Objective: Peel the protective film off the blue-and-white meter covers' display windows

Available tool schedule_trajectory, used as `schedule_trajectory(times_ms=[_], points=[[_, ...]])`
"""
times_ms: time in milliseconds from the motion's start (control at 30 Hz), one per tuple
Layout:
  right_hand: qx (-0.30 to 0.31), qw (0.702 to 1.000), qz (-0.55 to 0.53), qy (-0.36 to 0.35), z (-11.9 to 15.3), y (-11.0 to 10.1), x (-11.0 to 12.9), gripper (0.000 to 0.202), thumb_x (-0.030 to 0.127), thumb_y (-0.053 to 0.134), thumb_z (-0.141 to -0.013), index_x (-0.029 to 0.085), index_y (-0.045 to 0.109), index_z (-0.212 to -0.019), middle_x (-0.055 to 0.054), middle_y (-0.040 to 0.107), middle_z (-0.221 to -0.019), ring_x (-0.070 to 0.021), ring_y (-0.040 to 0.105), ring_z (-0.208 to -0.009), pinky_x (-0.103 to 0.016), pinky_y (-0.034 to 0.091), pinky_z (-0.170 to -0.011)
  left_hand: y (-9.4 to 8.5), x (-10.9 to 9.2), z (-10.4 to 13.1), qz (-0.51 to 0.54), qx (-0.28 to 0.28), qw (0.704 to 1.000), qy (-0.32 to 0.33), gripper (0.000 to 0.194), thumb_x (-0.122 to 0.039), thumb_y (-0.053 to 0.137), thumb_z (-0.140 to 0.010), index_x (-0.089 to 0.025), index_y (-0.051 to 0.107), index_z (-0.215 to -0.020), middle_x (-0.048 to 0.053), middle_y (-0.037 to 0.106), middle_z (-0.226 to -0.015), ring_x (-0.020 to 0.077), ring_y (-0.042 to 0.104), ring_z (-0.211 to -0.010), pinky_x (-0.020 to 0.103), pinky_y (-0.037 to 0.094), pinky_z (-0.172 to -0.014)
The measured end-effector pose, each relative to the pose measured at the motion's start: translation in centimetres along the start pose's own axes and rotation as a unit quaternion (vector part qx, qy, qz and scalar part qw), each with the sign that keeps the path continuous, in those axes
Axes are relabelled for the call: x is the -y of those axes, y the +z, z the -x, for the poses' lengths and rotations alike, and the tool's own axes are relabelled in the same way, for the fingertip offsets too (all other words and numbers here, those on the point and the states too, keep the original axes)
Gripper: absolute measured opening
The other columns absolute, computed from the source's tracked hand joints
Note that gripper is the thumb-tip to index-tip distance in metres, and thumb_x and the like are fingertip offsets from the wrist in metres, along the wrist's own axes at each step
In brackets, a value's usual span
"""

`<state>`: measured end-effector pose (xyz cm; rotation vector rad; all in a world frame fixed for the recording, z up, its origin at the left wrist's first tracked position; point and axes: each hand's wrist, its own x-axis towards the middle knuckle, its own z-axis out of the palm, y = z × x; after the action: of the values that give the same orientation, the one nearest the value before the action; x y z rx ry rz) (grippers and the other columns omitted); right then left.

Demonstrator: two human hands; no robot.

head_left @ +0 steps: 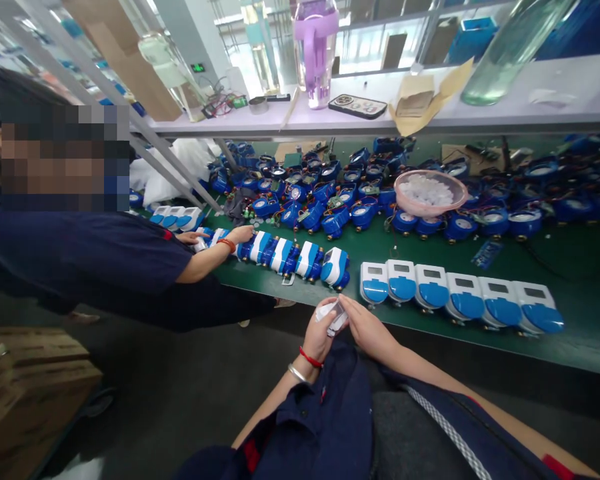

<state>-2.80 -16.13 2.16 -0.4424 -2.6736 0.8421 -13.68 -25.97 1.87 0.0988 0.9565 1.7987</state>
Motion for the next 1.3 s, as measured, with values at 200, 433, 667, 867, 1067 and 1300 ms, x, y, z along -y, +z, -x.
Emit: schedule_trajectory(times_ms=[200, 433, 667, 867, 1067, 1300], points=[[-0.001, 1.0, -0.008, 0.016, 0.1, 0.2, 0.4, 0.059, 0.004, 0.032, -0.082, 0.01, 0.035, -0.141, -0.015, 0.039, -0.143, -0.0207, 0.034, -0.134, -0.042, 0.032, -0.111, -0.4, 0.0, 0.0, -0.002, 0.008, 1.0, 0.002, 0.046, -0.024, 0.072, -0.07, -0.018, 0.051, -0.111, 0.007, 0.06, -0.107, 0.0201, 0.061, -0.092, 0.036, 0.05, -0.083], [-0.036, 0.998, -0.033, 0.039, 0.1, -0.5, 1.1, 0.048, 0.008, 0.036, -0.085, 0.013, 0.046, -0.132, -0.014, 0.049, -0.134, -0.0212, 0.043, -0.126, -0.04, 0.035, -0.107, -0.7, 0.1, -0.2, -0.037, 0.031, 0.999, 0.0, 0.045, -0.026, 0.07, -0.072, -0.018, 0.051, -0.111, 0.009, 0.059, -0.108, 0.0207, 0.061, -0.093, 0.037, 0.051, -0.082], [-0.06, 0.983, -0.045, 0.168, 0.0, -2.3, 0.1, 0.012, 0.023, 0.051, -0.088, 0.017, 0.06, -0.085, -0.006, 0.063, -0.086, -0.0185, 0.059, -0.083, -0.031, 0.046, -0.077, -0.3, 0.7, -0.5, -0.115, 0.116, 0.985, -0.051, 0.052, -0.026, 0.076, -0.067, -0.017, 0.052, -0.113, 0.01, 0.059, -0.11, 0.0245, 0.061, -0.095, 0.043, 0.052, -0.084], [-0.107, 0.977, -0.128, 0.136, 0.7, -3.7, -1.6, 0.008, 0.023, 0.05, -0.089, 0.019, 0.055, -0.083, -0.006, 0.063, -0.099, -0.0179, 0.057, -0.097, -0.031, 0.042, -0.087, 1.2, 0.4, -1.1, -0.085, 0.093, 0.989, -0.072, 0.05, -0.03, 0.07, -0.074, -0.02, 0.048, -0.117, 0.012, 0.055, -0.122, 0.0263, 0.058, -0.106, 0.044, 0.05, -0.087], [-0.146, 0.952, -0.242, 0.12, 0.6, -6.1, -4.5, 0.011, 0.025, 0.049, -0.089, 0.02, 0.055, -0.083, -0.007, 0.057, -0.119, -0.0181, 0.051, -0.113, -0.034, 0.038, -0.097, 2.9, -0.6, -3.2, -0.095, -0.007, 0.991, -0.089, 0.043, -0.041, 0.066, -0.076, -0.022, 0.049, -0.111, 0.008, 0.061, -0.108, 0.0216, 0.061, -0.098, 0.028, 0.052, -0.071], [-0.106, 0.943, -0.302, 0.093, -0.9, -7.2, -7.7, 0.011, 0.026, 0.051, -0.089, 0.019, 0.06, -0.088, -0.008, 0.054, -0.126, -0.018, 0.049, -0.117, -0.035, 0.036, -0.101, 7.3, 1.0, -7.3, -0.23, 0.06, 0.963, -0.125, 0.041, -0.039, 0.078, -0.063, -0.017, 0.056, -0.091, 0.001, 0.06, -0.082, 0.0111, 0.057, -0.069, 0.023, 0.045, -0.063]])
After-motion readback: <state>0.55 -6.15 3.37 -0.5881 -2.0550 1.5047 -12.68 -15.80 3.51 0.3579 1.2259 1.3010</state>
